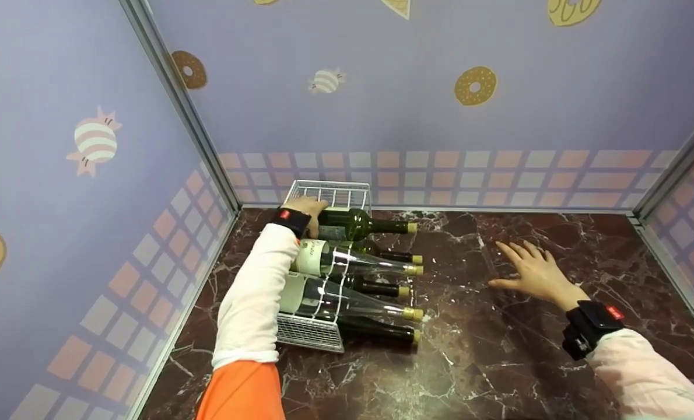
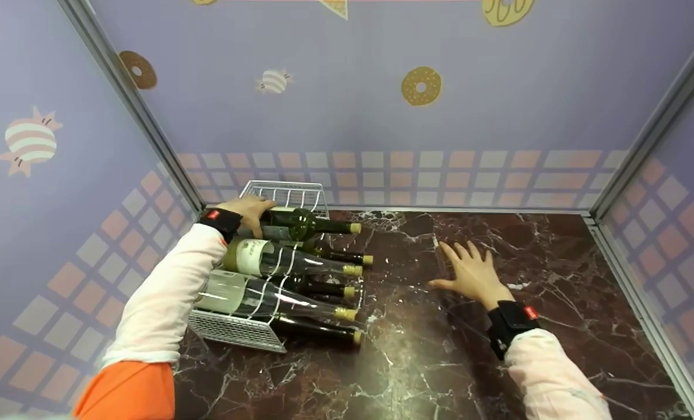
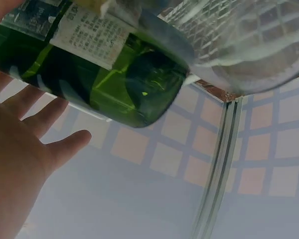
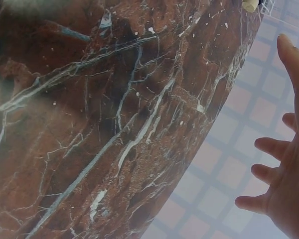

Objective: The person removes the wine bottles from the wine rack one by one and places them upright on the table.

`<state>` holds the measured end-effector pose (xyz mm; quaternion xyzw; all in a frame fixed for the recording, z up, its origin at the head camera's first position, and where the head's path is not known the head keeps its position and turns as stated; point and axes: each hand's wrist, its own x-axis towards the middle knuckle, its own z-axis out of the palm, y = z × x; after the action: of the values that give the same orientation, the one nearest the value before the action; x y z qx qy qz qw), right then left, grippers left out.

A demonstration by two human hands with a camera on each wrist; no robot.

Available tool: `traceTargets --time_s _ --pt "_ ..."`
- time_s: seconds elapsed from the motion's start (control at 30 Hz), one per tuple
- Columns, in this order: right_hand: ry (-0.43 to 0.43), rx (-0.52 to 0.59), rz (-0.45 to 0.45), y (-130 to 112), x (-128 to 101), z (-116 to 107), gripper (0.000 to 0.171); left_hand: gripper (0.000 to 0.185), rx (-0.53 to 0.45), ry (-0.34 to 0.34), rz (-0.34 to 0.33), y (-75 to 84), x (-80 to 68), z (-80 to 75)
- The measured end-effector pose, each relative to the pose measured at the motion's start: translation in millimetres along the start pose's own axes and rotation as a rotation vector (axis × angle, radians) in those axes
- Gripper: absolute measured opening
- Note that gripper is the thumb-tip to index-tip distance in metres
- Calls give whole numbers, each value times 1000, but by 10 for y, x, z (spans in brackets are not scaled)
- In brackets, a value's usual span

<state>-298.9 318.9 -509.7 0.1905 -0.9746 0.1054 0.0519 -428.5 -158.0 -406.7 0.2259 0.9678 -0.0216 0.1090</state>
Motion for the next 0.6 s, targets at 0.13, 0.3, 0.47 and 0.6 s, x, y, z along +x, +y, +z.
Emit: traceTargets --time_s 0.13,0.3,0.47,0.6 --pt "-10 5 5 13 -22 25 91 75 20 0 -1 -31 77 86" --pt "-20 21 7 24 -66 42 90 68 -20 14 8 -71 139 210" --pt "-23 29 16 45 -94 55 90 69 -12 50 39 -92 169 242" --pt "-22 19 18 43 -83 58 89 67 17 117 89 -94 157 249"
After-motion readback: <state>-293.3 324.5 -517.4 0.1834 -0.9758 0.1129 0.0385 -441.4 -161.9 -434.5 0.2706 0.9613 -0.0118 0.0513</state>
